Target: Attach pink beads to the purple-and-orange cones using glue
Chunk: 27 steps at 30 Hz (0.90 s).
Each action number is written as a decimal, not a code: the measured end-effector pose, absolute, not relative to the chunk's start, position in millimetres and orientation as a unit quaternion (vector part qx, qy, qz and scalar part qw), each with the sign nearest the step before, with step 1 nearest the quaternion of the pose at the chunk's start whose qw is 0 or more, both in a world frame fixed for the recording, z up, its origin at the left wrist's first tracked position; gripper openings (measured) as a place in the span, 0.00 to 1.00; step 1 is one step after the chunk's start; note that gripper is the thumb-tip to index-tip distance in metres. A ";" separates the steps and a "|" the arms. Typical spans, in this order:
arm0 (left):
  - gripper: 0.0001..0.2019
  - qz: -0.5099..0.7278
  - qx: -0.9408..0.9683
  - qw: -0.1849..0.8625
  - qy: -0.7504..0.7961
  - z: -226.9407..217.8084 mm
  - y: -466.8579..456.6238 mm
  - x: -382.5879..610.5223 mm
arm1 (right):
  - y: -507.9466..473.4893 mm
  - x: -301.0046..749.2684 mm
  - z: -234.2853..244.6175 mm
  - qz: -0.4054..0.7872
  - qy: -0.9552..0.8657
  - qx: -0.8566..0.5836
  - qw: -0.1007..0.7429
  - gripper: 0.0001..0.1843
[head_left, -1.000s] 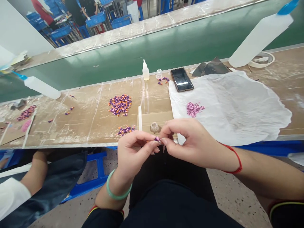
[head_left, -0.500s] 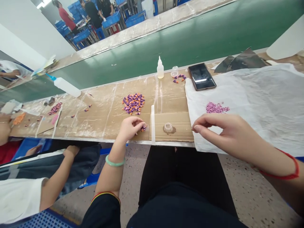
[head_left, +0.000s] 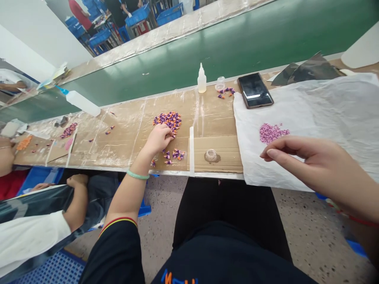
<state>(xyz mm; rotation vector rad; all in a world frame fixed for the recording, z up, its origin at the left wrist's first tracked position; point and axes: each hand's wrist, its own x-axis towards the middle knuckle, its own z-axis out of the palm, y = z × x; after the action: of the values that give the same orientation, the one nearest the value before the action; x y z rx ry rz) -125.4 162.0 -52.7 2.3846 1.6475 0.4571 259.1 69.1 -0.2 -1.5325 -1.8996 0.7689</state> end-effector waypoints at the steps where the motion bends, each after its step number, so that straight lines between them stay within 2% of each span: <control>1: 0.04 0.185 0.804 0.100 0.557 -51.9 157.4 -129.8 | 68.7 260.5 -1.2 0.286 -0.707 -0.581 0.284 0.18; 3: 0.02 0.301 0.751 0.091 0.580 -52.4 139.4 -139.7 | 68.4 265.5 -6.2 0.282 -0.697 -0.596 0.280 0.19; 6: 0.07 0.530 0.562 0.094 0.628 -65.7 100.0 -147.5 | 69.2 275.9 -17.4 0.278 -0.678 -0.619 0.281 0.22; 8: 0.09 0.593 0.474 0.150 0.633 -81.3 78.7 -143.3 | 69.5 281.5 -22.6 0.280 -0.661 -0.632 0.293 0.22; 11: 0.11 0.590 0.466 0.215 0.623 -100.5 69.8 -126.2 | 67.8 287.0 -22.6 0.289 -0.634 -0.633 0.337 0.18; 16: 0.10 0.593 0.489 0.195 0.609 -96.8 94.0 -95.7 | 68.3 304.8 -23.8 0.282 -0.615 -0.607 0.417 0.10; 20: 0.08 0.645 0.501 0.163 0.553 -76.4 98.8 -80.4 | 80.3 326.6 -44.8 0.225 -0.681 -0.593 0.367 0.07; 27: 0.10 0.619 0.485 0.279 0.551 -52.9 65.1 -52.4 | 103.1 320.2 -86.7 0.159 -0.756 -0.578 0.264 0.05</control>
<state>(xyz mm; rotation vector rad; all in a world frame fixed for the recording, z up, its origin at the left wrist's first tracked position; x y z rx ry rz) -52.4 65.1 -52.9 1.3012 1.4773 1.6618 320.2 103.1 -86.7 -1.5619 -2.0429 0.4285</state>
